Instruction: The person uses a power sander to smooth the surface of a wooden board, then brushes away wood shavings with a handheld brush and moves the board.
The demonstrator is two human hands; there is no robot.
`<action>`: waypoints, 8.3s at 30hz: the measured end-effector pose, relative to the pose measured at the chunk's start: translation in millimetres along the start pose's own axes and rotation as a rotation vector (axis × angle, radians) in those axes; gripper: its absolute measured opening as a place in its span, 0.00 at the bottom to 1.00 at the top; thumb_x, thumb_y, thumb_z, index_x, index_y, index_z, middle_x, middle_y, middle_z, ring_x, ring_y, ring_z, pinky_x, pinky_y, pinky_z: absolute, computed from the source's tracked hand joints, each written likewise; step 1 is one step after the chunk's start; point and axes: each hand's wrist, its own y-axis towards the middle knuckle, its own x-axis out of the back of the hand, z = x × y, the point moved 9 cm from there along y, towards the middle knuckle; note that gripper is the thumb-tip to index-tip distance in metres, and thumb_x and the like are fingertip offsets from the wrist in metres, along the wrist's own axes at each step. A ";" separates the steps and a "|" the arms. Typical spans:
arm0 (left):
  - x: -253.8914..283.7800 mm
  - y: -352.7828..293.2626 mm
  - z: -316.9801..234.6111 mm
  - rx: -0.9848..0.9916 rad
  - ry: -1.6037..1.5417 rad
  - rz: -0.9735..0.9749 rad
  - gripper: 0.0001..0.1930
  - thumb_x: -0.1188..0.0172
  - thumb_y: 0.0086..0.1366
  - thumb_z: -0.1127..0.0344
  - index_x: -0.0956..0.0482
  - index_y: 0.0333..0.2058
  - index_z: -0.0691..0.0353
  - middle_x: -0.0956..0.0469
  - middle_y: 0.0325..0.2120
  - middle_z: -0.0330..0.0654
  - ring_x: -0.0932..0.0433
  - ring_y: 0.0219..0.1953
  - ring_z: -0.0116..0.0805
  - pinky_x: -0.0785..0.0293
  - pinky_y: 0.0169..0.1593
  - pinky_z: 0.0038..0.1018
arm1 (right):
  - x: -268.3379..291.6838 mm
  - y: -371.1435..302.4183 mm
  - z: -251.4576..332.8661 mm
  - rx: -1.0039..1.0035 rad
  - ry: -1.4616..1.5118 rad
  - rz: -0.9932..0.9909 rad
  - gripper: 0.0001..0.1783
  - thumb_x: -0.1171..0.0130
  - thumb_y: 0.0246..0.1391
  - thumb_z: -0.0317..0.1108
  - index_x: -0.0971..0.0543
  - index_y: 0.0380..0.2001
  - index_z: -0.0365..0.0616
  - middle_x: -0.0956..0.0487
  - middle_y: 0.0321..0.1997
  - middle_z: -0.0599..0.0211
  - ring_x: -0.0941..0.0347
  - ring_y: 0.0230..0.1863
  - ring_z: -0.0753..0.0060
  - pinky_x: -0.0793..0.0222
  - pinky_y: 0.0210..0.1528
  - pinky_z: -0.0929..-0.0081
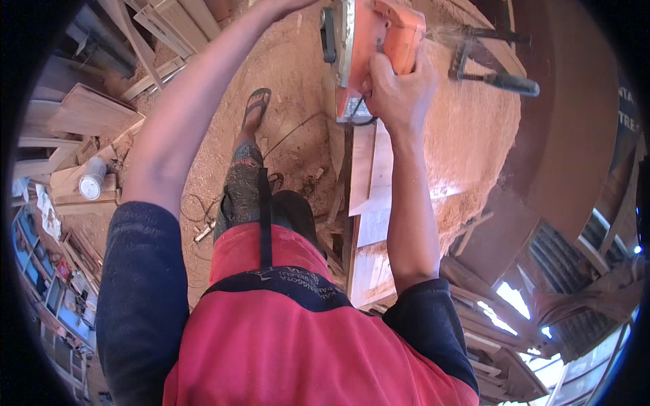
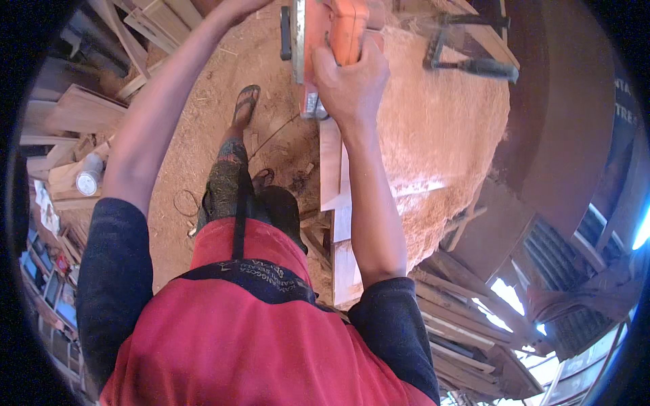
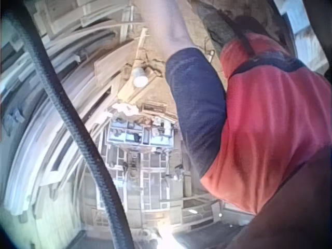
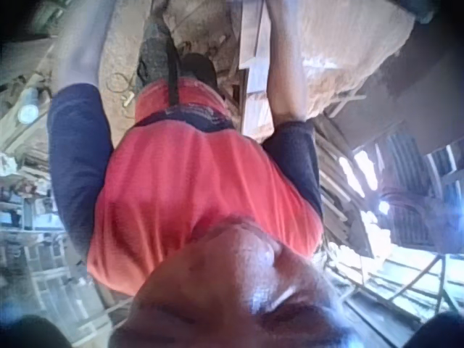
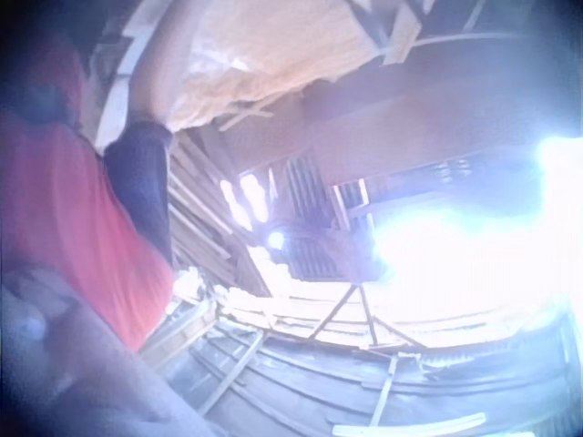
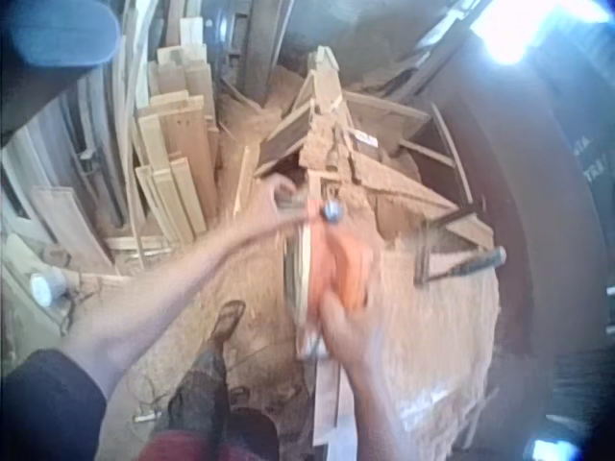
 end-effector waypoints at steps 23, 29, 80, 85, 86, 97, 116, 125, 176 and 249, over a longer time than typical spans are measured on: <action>-37.2 -218.8 -86.5 0.340 0.118 0.163 0.37 0.21 0.46 0.50 0.24 0.52 0.60 0.22 0.45 0.46 0.24 0.51 0.41 0.29 0.57 0.36 | 56.5 -237.6 -35.0 -0.053 -0.083 -0.008 0.21 0.32 0.44 0.32 0.21 0.44 0.39 0.20 0.28 0.50 0.20 0.30 0.45 0.25 0.34 0.59; -22.9 -93.2 -33.1 0.164 -0.096 0.075 0.35 0.19 0.47 0.54 0.26 0.49 0.63 0.23 0.45 0.45 0.23 0.48 0.34 0.25 0.53 0.32 | 33.5 -118.2 -24.0 -0.076 -0.108 0.001 0.20 0.34 0.47 0.34 0.23 0.44 0.40 0.21 0.31 0.48 0.21 0.34 0.43 0.25 0.37 0.58; -45.0 -269.4 -105.9 0.289 -0.003 0.140 0.35 0.19 0.42 0.55 0.25 0.47 0.61 0.27 0.43 0.44 0.27 0.49 0.42 0.31 0.55 0.34 | 72.0 -300.2 -52.4 -0.237 0.036 -0.060 0.17 0.32 0.41 0.28 0.21 0.38 0.37 0.19 0.26 0.55 0.18 0.27 0.59 0.25 0.32 0.65; -27.9 -193.7 -91.2 0.289 0.042 0.127 0.34 0.19 0.44 0.54 0.25 0.47 0.60 0.25 0.45 0.47 0.27 0.52 0.46 0.32 0.57 0.37 | 53.5 -223.6 -38.9 -0.251 0.023 0.006 0.15 0.33 0.43 0.29 0.22 0.35 0.36 0.20 0.26 0.55 0.21 0.26 0.62 0.26 0.33 0.67; -30.0 -183.3 -76.4 0.313 0.011 0.140 0.36 0.19 0.44 0.53 0.25 0.48 0.61 0.25 0.46 0.48 0.26 0.52 0.46 0.31 0.57 0.37 | 50.8 -211.9 -39.7 -0.217 0.019 0.003 0.14 0.34 0.43 0.28 0.22 0.35 0.37 0.21 0.25 0.55 0.21 0.25 0.63 0.26 0.32 0.67; -18.5 -48.5 -20.7 0.257 -0.057 0.073 0.42 0.18 0.43 0.47 0.25 0.52 0.66 0.22 0.48 0.50 0.22 0.51 0.40 0.25 0.54 0.34 | 21.5 -68.1 -11.5 0.021 0.049 -0.062 0.13 0.39 0.47 0.30 0.22 0.37 0.35 0.21 0.27 0.61 0.26 0.28 0.76 0.28 0.33 0.70; 89.7 -394.2 -61.0 0.766 -0.077 -0.271 0.37 0.21 0.51 0.54 0.27 0.54 0.67 0.25 0.50 0.48 0.26 0.53 0.38 0.30 0.58 0.35 | 3.6 -268.2 34.2 0.040 0.212 0.330 0.18 0.35 0.37 0.35 0.24 0.32 0.37 0.25 0.24 0.49 0.24 0.27 0.46 0.29 0.31 0.57; -18.3 -293.9 -99.2 0.352 -0.118 -0.081 0.43 0.19 0.44 0.49 0.28 0.54 0.67 0.25 0.50 0.50 0.26 0.55 0.42 0.31 0.60 0.36 | 69.9 -305.1 -28.6 -0.266 0.009 0.087 0.12 0.36 0.41 0.31 0.21 0.32 0.38 0.21 0.25 0.57 0.27 0.25 0.72 0.29 0.31 0.69; -33.8 -202.5 -56.2 0.371 -0.166 -0.010 0.37 0.20 0.47 0.52 0.25 0.51 0.62 0.24 0.47 0.48 0.24 0.51 0.43 0.28 0.56 0.36 | 50.4 -223.9 -48.7 -0.175 0.039 -0.013 0.20 0.38 0.42 0.23 0.22 0.44 0.32 0.20 0.31 0.62 0.23 0.31 0.71 0.26 0.37 0.71; 20.2 -380.6 -73.7 0.393 0.346 0.816 0.23 0.35 0.63 0.51 0.19 0.45 0.68 0.17 0.38 0.55 0.18 0.43 0.45 0.24 0.49 0.37 | 224.8 -584.9 -106.7 -0.964 0.413 -0.921 0.08 0.43 0.53 0.26 0.24 0.38 0.37 0.26 0.19 0.69 0.32 0.14 0.78 0.33 0.17 0.79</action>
